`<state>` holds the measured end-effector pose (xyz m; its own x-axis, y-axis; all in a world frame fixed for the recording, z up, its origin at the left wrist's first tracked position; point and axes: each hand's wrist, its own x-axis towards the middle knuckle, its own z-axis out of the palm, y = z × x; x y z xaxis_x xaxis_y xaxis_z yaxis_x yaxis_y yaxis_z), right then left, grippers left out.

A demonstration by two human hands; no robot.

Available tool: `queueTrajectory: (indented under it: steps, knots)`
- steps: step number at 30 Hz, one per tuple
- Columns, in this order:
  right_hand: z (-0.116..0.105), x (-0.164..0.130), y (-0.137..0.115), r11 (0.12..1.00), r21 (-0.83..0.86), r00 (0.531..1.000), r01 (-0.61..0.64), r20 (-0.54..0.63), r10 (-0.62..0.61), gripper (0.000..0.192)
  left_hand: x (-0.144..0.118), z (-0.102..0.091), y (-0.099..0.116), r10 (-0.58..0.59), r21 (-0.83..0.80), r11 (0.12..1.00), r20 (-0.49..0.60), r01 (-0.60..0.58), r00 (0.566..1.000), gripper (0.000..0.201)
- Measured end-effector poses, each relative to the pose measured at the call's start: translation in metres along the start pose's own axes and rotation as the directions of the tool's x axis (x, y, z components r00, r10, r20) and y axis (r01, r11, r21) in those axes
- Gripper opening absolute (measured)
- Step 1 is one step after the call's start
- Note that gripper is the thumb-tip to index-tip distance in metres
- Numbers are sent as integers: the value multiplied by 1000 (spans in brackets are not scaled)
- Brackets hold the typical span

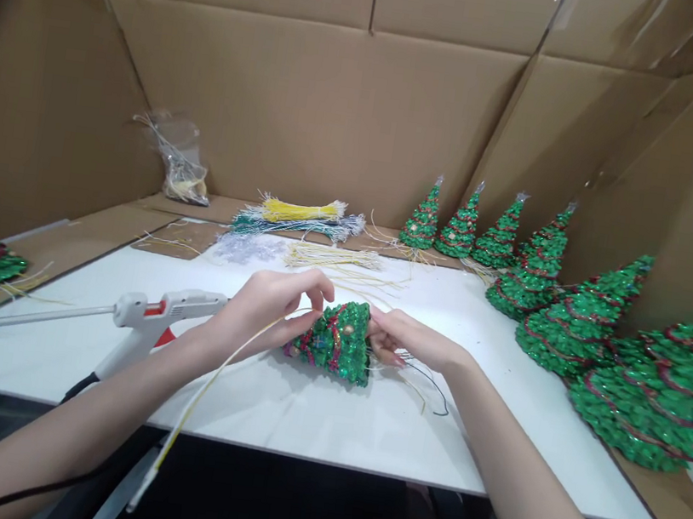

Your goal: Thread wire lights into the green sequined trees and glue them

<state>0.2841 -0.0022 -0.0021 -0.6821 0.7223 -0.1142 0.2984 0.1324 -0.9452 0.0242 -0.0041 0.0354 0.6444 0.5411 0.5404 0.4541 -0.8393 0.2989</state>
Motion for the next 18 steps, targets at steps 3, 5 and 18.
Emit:
queueTrajectory:
  steps: [3, 5, 18]
  knots:
    - [2, 3, 2, 1000, 10, 1000, -2, -3, 2, 66, 0, -1, 2, 10, 44, 999, 15, -10, 1000, 26]
    - [3, 4, 2, 999, 35, 1000, -5, -7, 6, 66, -1, -2, 6, 16, 75, 997, 27, -18, 999, 25]
    - [-5, -5, 5, 968, 240, 994, -77, 91, 57, 62, 4, -9, 16, -1, 106, 994, 111, -11, 994, 29]
